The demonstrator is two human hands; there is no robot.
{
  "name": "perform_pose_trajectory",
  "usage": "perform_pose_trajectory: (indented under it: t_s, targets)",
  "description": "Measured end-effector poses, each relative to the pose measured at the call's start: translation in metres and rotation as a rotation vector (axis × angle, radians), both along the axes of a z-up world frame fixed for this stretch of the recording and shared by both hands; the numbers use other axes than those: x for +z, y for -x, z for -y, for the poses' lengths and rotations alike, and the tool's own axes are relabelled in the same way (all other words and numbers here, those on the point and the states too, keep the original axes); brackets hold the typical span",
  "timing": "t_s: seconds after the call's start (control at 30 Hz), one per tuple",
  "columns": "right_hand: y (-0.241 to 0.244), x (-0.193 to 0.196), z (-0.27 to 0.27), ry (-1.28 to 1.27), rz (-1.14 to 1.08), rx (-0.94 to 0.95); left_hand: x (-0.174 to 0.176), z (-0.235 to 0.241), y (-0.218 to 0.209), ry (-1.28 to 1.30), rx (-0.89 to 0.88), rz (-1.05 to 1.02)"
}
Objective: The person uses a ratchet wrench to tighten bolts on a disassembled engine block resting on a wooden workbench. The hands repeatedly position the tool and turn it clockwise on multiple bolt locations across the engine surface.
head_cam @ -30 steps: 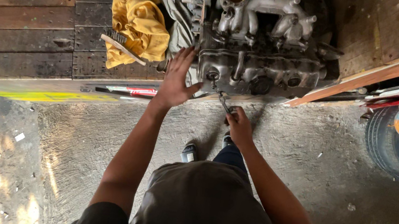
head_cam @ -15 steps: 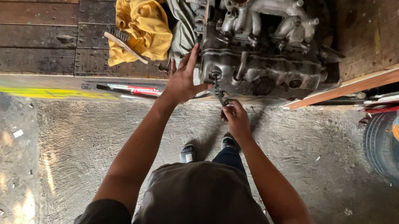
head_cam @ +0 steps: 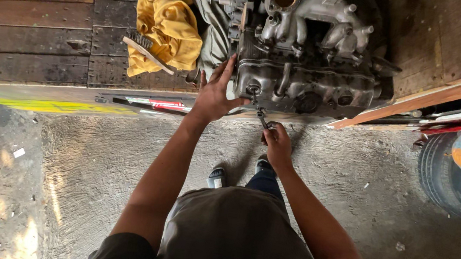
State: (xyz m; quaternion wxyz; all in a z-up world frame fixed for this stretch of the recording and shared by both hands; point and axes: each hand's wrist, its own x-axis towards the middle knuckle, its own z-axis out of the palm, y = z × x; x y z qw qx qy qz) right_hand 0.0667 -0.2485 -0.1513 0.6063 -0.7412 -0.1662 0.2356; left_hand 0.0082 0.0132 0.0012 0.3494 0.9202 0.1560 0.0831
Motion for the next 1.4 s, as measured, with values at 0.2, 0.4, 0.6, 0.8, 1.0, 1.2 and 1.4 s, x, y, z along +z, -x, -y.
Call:
perform_pose_trajectory:
  t_s: [0.2, 0.4, 0.6, 0.8, 1.0, 1.2, 1.4]
  targets:
    - [-0.015, 0.039, 0.004, 0.389, 0.267, 0.043, 0.002, -0.001, 0.000, -0.005, -0.004, 0.015]
    - [-0.031, 0.139, 0.006, 0.665, 1.006, 0.271, 0.005, -0.003, -0.005, -0.009, -0.006, -0.100]
    - [-0.028, 0.198, -0.032, 0.923, 1.381, 0.616, 0.001, -0.005, -0.004, -0.052, -0.005, -0.049]
    - [-0.025, 0.204, -0.023, 0.782, 1.250, 0.483, 0.002, -0.005, -0.002, -0.010, 0.014, -0.075]
    - [-0.013, 0.153, 0.025, 0.501, 0.432, -0.010, -0.002, -0.007, -0.002, -0.041, -0.006, 0.028]
    - [0.011, 0.073, 0.023, 0.408, 0.325, -0.153, -0.005, -0.007, 0.000, -0.012, 0.017, 0.085]
    - [0.010, 0.035, 0.017, 0.234, 0.036, -0.164, 0.001, -0.003, -0.001, -0.032, 0.012, 0.026]
